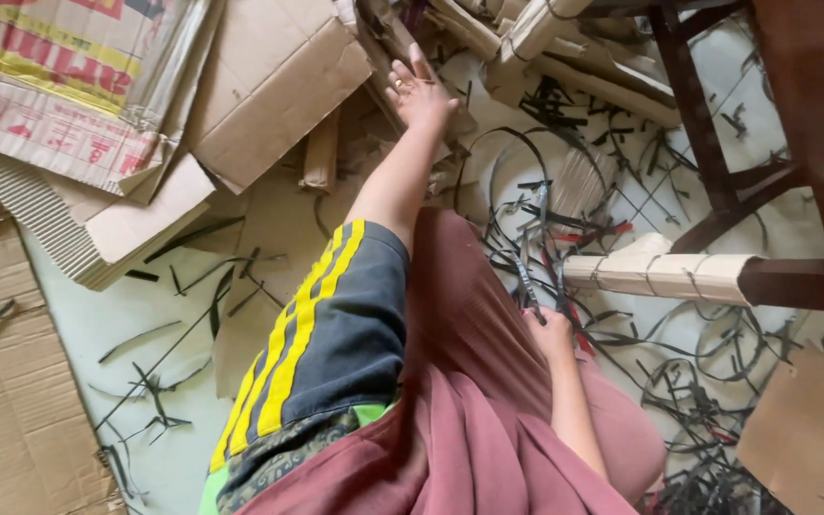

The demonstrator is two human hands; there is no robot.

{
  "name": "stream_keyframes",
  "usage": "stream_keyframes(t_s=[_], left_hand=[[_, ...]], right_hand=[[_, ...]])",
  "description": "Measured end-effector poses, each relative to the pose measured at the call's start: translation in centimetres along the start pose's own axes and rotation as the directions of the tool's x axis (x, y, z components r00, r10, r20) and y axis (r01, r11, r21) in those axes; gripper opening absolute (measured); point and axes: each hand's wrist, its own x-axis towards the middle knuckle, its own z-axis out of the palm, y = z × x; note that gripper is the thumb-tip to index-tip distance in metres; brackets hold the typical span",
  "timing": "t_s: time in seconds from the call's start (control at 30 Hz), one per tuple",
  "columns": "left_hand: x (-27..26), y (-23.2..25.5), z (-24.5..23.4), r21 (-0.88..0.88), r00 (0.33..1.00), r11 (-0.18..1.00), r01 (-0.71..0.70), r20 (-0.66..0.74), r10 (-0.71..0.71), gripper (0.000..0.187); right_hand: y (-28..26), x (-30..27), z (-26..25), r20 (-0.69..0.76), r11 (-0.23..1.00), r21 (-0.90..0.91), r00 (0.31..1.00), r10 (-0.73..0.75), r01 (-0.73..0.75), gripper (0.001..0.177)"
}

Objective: Wrapping a wooden chair leg with cardboard and securing it with plastic ties for shipping

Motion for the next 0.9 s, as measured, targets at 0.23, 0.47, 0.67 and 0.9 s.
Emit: stream_keyframes(t_s=[0.23, 0.47, 0.67, 0.9], left_hand=[[5.1, 0.1, 3.4, -0.134, 0.969, 0.990, 0.044, -0.235, -0.075, 0.159], [2.9, 3.1, 0.6, -0.885, 0.867, 0.187, 0.426, 0.339, -0.365, 0.128], [-4.0, 1.1, -0.9, -0.891, 0.898, 0.106, 0.441, 0.436, -0.066, 0.067], [-18.8, -8.6, -8.2, -0.957, 0.886, -0.094, 0.274, 0.214, 0.412, 0.049]], right_hand=[[-0.7, -1.2, -0.8, -0.022, 0.997, 0.077, 0.999, 0.027, -0.025, 0.026], [-1.3, -1.3, -1.1, -0.039, 0.992, 0.125, 0.999, -0.030, 0.035, 0.023], [-0.9, -1.5, -1.6, -0.067, 0.983, 0.176, 0.997, -0.030, 0.041, 0.025], [-3.3, -2.9, -3.5, -0.084, 0.981, 0.161, 0.992, -0.094, 0.106, 0.024]])
